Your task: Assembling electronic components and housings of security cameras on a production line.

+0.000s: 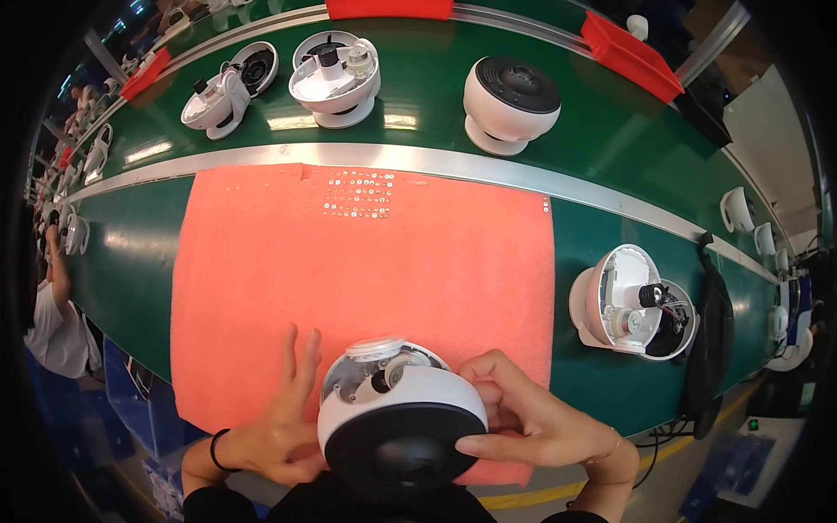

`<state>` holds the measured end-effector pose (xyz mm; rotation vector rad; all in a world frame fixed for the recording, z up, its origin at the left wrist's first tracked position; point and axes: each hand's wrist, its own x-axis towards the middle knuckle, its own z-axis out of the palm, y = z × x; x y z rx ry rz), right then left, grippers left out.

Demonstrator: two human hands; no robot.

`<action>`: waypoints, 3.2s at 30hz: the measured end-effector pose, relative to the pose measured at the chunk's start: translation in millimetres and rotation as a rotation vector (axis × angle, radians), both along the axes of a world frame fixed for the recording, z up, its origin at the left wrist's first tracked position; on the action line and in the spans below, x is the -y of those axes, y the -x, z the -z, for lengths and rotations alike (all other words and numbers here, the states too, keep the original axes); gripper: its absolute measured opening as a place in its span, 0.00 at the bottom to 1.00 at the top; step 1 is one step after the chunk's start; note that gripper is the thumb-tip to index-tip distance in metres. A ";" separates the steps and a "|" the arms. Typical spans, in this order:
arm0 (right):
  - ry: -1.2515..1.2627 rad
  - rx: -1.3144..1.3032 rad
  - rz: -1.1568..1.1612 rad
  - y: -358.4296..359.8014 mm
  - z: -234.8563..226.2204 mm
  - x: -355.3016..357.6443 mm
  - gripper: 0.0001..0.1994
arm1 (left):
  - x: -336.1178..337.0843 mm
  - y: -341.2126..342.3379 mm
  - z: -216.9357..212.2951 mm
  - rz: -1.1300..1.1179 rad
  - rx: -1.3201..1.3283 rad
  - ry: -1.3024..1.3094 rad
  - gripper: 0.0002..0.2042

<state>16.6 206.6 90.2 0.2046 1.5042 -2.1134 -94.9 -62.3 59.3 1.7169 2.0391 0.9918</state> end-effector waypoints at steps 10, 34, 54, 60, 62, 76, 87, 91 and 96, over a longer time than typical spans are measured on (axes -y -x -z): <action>-0.299 -0.027 0.061 12.7 -2.1 20.8 0.23 | -9.1 6.9 -18.5 -0.244 0.204 0.058 0.22; -1.425 -0.716 -0.167 34.2 -20.5 53.6 0.17 | 9.8 41.3 -54.2 -0.098 -0.074 0.579 0.22; -0.558 -0.218 -0.079 43.3 -9.9 80.5 0.34 | 29.2 53.8 -47.7 -0.124 0.637 0.577 0.31; -0.464 -0.420 0.153 46.5 -34.3 90.2 0.41 | 21.4 33.1 -68.1 -0.221 0.540 0.065 0.42; -0.652 -0.607 0.283 62.5 -31.7 96.0 0.43 | 21.5 37.0 -69.7 -0.273 0.296 -0.093 0.43; -0.450 -0.868 0.462 136.8 -52.3 132.5 0.47 | 16.3 120.2 -47.6 -0.188 1.209 -0.851 0.34; -0.130 -0.784 0.550 213.7 -30.3 118.0 0.41 | -14.9 186.7 -69.8 -0.453 1.137 -0.878 0.31; 0.364 -0.355 0.638 236.7 7.8 59.9 0.30 | 6.7 221.7 -76.4 -0.548 1.270 -0.780 0.30; 0.546 -0.234 1.181 257.1 48.6 2.5 0.26 | 31.9 290.4 -51.0 -0.747 1.249 -0.916 0.28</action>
